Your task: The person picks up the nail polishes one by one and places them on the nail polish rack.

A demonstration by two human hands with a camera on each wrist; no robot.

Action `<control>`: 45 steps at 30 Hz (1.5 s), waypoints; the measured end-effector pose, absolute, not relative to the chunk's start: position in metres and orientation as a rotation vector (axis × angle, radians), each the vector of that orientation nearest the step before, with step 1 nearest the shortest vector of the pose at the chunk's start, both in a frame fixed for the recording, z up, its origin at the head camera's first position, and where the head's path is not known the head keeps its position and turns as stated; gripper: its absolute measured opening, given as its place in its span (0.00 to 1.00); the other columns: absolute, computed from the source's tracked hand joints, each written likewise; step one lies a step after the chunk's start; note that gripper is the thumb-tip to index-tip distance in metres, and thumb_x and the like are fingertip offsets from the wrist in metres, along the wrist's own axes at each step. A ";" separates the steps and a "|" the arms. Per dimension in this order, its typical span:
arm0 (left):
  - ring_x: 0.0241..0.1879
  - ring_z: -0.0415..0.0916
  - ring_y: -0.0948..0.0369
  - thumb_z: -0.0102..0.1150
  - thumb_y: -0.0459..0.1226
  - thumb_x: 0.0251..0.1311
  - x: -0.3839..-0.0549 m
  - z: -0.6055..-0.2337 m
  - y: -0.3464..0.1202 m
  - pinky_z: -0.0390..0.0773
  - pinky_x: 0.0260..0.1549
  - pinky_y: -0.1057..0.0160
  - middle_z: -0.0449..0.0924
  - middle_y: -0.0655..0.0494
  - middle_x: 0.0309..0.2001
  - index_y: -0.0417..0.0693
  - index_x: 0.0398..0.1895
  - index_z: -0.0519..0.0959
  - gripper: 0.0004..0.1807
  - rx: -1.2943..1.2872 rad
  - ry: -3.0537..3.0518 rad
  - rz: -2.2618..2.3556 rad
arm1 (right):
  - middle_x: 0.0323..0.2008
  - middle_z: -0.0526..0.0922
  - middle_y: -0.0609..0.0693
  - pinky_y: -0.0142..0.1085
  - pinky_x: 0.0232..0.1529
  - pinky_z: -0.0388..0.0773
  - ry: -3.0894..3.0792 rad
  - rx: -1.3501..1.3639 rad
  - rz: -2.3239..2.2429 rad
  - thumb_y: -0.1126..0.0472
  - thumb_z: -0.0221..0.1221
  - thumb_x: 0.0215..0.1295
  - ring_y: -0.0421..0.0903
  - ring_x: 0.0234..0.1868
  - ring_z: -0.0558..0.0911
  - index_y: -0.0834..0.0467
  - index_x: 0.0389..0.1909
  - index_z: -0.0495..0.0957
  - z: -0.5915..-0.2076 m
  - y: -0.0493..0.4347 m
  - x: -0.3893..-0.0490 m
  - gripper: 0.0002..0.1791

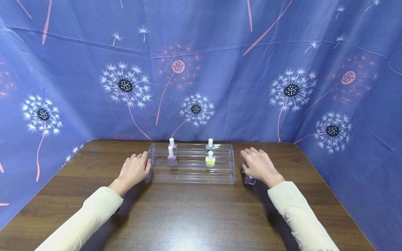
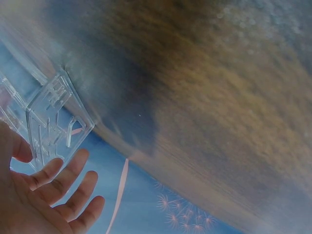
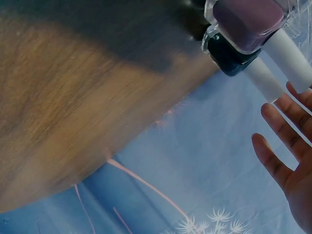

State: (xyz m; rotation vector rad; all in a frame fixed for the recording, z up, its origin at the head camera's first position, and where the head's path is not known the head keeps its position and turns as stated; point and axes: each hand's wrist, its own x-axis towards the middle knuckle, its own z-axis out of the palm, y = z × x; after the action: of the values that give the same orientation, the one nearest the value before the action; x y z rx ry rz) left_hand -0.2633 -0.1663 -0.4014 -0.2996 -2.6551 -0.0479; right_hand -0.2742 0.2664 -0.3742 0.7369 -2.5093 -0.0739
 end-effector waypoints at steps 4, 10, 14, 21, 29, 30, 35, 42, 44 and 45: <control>0.32 0.75 0.45 0.47 0.41 0.61 -0.264 -0.402 -0.167 0.73 0.29 0.49 0.79 0.44 0.30 0.38 0.41 0.72 0.14 -0.299 -2.654 -0.052 | 0.28 0.76 0.47 0.42 0.26 0.67 -2.553 0.704 -0.074 0.63 0.59 0.41 0.49 0.31 0.74 0.56 0.30 0.73 -0.375 0.269 -0.274 0.10; 0.33 0.75 0.45 0.46 0.41 0.61 -0.264 -0.402 -0.167 0.73 0.31 0.49 0.80 0.44 0.32 0.38 0.42 0.71 0.15 -0.291 -2.669 -0.068 | 0.29 0.77 0.49 0.44 0.27 0.68 -2.602 0.669 -0.090 0.62 0.59 0.42 0.51 0.33 0.75 0.57 0.31 0.74 -0.375 0.273 -0.272 0.11; 0.33 0.75 0.45 0.47 0.41 0.61 -0.264 -0.402 -0.167 0.73 0.30 0.49 0.79 0.44 0.31 0.38 0.41 0.71 0.14 -0.288 -2.671 -0.073 | 0.30 0.79 0.50 0.44 0.28 0.68 -2.627 0.657 -0.107 0.61 0.59 0.44 0.51 0.34 0.75 0.58 0.32 0.75 -0.376 0.273 -0.272 0.11; 0.32 0.75 0.46 0.47 0.41 0.61 -0.265 -0.402 -0.167 0.73 0.30 0.49 0.79 0.45 0.30 0.39 0.41 0.71 0.14 -0.291 -2.672 -0.066 | 0.35 0.81 0.53 0.47 0.31 0.70 -2.660 0.633 -0.128 0.60 0.58 0.47 0.53 0.38 0.77 0.60 0.37 0.76 -0.377 0.274 -0.271 0.14; 0.33 0.75 0.46 0.47 0.41 0.61 -0.265 -0.402 -0.167 0.73 0.30 0.49 0.79 0.44 0.31 0.38 0.42 0.71 0.14 -0.291 -2.674 -0.066 | 0.35 0.81 0.53 0.48 0.33 0.71 -2.677 0.624 -0.138 0.61 0.58 0.46 0.54 0.38 0.78 0.61 0.39 0.76 -0.375 0.273 -0.270 0.16; 0.32 0.75 0.46 0.47 0.41 0.61 -0.265 -0.402 -0.167 0.73 0.30 0.49 0.79 0.44 0.31 0.38 0.42 0.71 0.14 -0.291 -2.674 -0.065 | 0.35 0.81 0.53 0.48 0.33 0.71 -2.680 0.622 -0.140 0.61 0.57 0.46 0.54 0.38 0.78 0.61 0.39 0.76 -0.375 0.272 -0.270 0.16; 0.32 0.75 0.46 0.46 0.41 0.61 -0.264 -0.402 -0.167 0.73 0.30 0.50 0.79 0.45 0.30 0.39 0.41 0.71 0.14 -0.294 -2.676 -0.059 | 0.34 0.81 0.53 0.49 0.33 0.71 -2.682 0.618 -0.152 0.61 0.57 0.46 0.55 0.37 0.78 0.61 0.39 0.76 -0.375 0.272 -0.270 0.17; 0.33 0.75 0.46 0.45 0.42 0.61 -0.264 -0.402 -0.168 0.73 0.30 0.50 0.80 0.44 0.31 0.39 0.41 0.71 0.15 -0.295 -2.671 -0.052 | 0.34 0.81 0.53 0.49 0.33 0.71 -2.683 0.618 -0.159 0.61 0.58 0.46 0.55 0.37 0.78 0.61 0.39 0.76 -0.375 0.272 -0.271 0.17; 0.33 0.75 0.46 0.45 0.42 0.61 -0.264 -0.402 -0.168 0.73 0.30 0.49 0.80 0.44 0.31 0.39 0.41 0.71 0.15 -0.296 -2.669 -0.052 | 0.34 0.81 0.53 0.49 0.33 0.71 -2.683 0.617 -0.154 0.61 0.58 0.45 0.55 0.37 0.78 0.61 0.39 0.76 -0.376 0.272 -0.271 0.17; 0.33 0.75 0.46 0.45 0.42 0.61 -0.264 -0.402 -0.168 0.73 0.31 0.49 0.80 0.44 0.31 0.39 0.42 0.71 0.15 -0.296 -2.670 -0.051 | 0.34 0.81 0.53 0.49 0.32 0.71 -2.681 0.618 -0.151 0.61 0.57 0.45 0.55 0.37 0.78 0.61 0.39 0.76 -0.376 0.272 -0.271 0.17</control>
State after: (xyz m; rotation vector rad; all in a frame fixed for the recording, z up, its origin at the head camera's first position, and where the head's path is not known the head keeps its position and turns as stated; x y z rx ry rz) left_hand -0.2644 -0.1676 -0.4020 -0.2959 -2.6697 -0.0505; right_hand -0.2710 0.2721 -0.3758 0.6175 -2.6813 -0.1513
